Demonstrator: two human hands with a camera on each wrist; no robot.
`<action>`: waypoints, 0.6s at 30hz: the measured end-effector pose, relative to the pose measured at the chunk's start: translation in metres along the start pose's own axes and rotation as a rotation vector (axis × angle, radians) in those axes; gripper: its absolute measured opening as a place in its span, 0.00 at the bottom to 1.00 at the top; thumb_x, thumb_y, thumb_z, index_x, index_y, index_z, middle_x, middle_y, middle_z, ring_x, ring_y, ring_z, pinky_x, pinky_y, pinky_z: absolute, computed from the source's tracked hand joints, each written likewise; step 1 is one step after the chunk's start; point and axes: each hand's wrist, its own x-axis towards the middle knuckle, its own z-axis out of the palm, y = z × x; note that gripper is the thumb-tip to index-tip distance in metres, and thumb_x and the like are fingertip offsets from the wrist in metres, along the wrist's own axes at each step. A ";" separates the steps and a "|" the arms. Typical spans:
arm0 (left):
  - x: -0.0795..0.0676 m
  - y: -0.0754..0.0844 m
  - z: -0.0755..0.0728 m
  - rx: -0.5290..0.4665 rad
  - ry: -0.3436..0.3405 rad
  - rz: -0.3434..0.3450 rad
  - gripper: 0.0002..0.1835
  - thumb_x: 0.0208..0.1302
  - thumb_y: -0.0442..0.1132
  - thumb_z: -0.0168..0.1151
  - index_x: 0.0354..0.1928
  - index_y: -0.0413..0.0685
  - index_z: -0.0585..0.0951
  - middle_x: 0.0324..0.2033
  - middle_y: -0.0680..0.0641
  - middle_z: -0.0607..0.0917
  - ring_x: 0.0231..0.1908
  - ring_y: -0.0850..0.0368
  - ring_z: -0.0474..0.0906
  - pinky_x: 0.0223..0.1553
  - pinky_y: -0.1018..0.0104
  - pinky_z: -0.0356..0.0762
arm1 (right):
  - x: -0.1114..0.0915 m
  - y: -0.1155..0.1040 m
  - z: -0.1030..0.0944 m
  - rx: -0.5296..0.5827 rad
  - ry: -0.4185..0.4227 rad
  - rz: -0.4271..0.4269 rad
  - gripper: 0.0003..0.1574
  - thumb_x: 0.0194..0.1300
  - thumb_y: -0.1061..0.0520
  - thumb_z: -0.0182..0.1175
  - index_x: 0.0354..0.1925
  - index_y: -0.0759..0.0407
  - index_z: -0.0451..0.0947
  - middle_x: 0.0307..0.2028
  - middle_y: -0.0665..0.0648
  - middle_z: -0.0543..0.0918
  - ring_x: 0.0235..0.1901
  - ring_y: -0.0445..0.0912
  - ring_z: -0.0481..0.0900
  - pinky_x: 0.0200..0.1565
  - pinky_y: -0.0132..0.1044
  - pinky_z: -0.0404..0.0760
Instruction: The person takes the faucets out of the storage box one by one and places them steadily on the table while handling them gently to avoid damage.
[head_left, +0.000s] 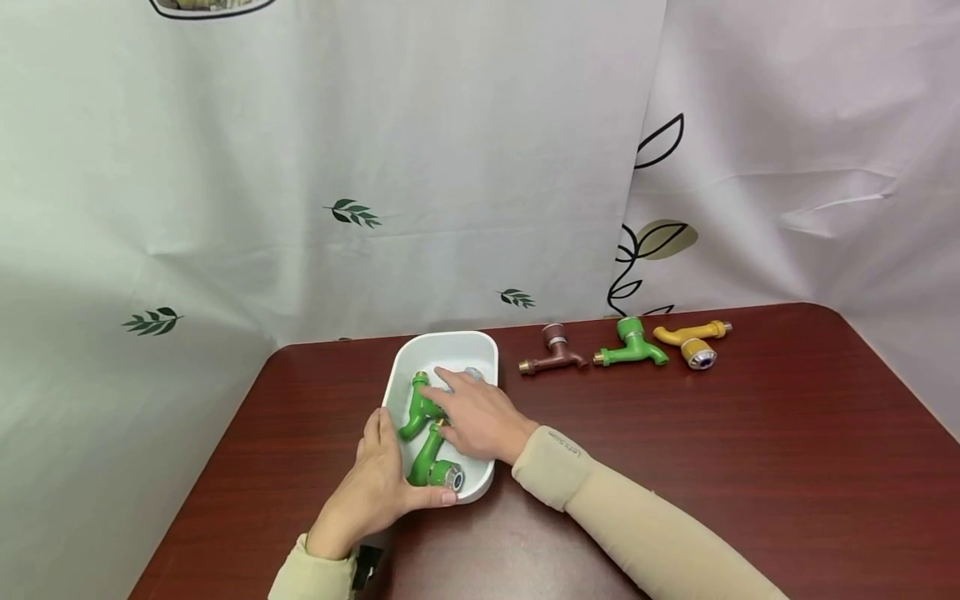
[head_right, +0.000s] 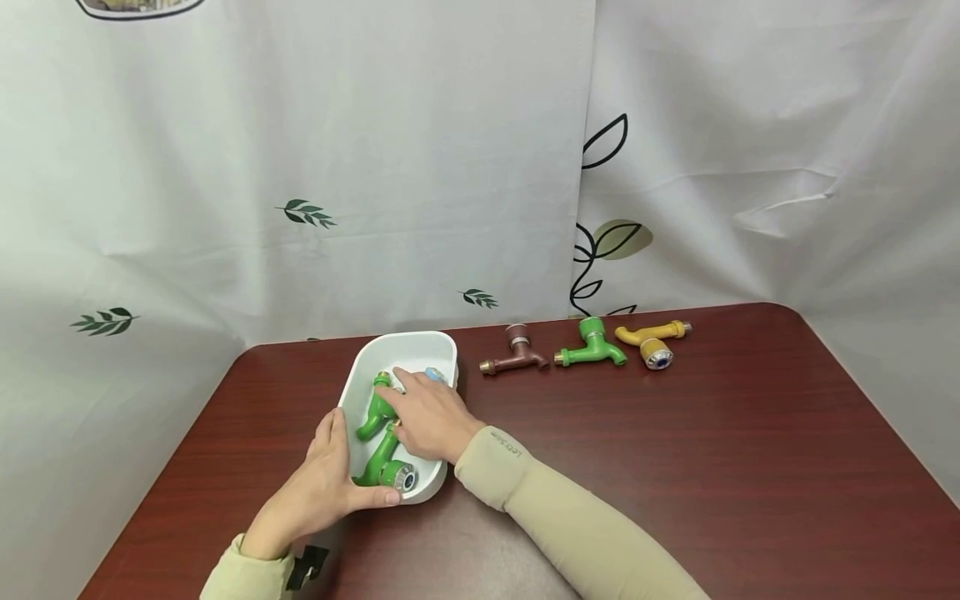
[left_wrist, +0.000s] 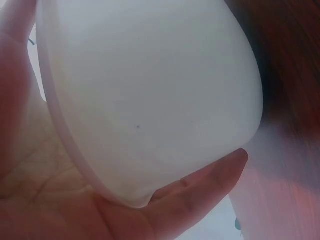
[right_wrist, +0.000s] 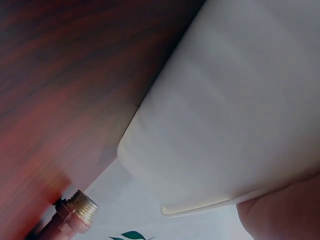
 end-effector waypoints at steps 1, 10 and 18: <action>0.000 0.000 0.000 0.000 -0.001 0.001 0.82 0.36 0.70 0.79 0.73 0.20 0.39 0.72 0.23 0.46 0.70 0.24 0.51 0.63 0.39 0.65 | 0.000 0.000 0.000 -0.017 -0.009 -0.010 0.38 0.67 0.49 0.65 0.73 0.47 0.68 0.72 0.60 0.66 0.67 0.55 0.69 0.66 0.48 0.68; 0.001 -0.001 0.001 -0.013 -0.013 -0.011 0.82 0.37 0.69 0.79 0.73 0.21 0.38 0.72 0.24 0.44 0.71 0.25 0.49 0.63 0.39 0.65 | 0.001 0.000 0.002 -0.027 -0.007 -0.058 0.29 0.67 0.54 0.65 0.66 0.47 0.77 0.67 0.52 0.75 0.65 0.47 0.72 0.66 0.41 0.68; 0.001 -0.002 0.001 -0.019 -0.010 0.000 0.82 0.37 0.70 0.79 0.74 0.21 0.37 0.73 0.24 0.43 0.71 0.25 0.47 0.64 0.39 0.64 | 0.001 -0.001 0.003 0.052 0.019 -0.017 0.25 0.66 0.57 0.66 0.61 0.48 0.82 0.61 0.51 0.79 0.58 0.47 0.78 0.57 0.40 0.77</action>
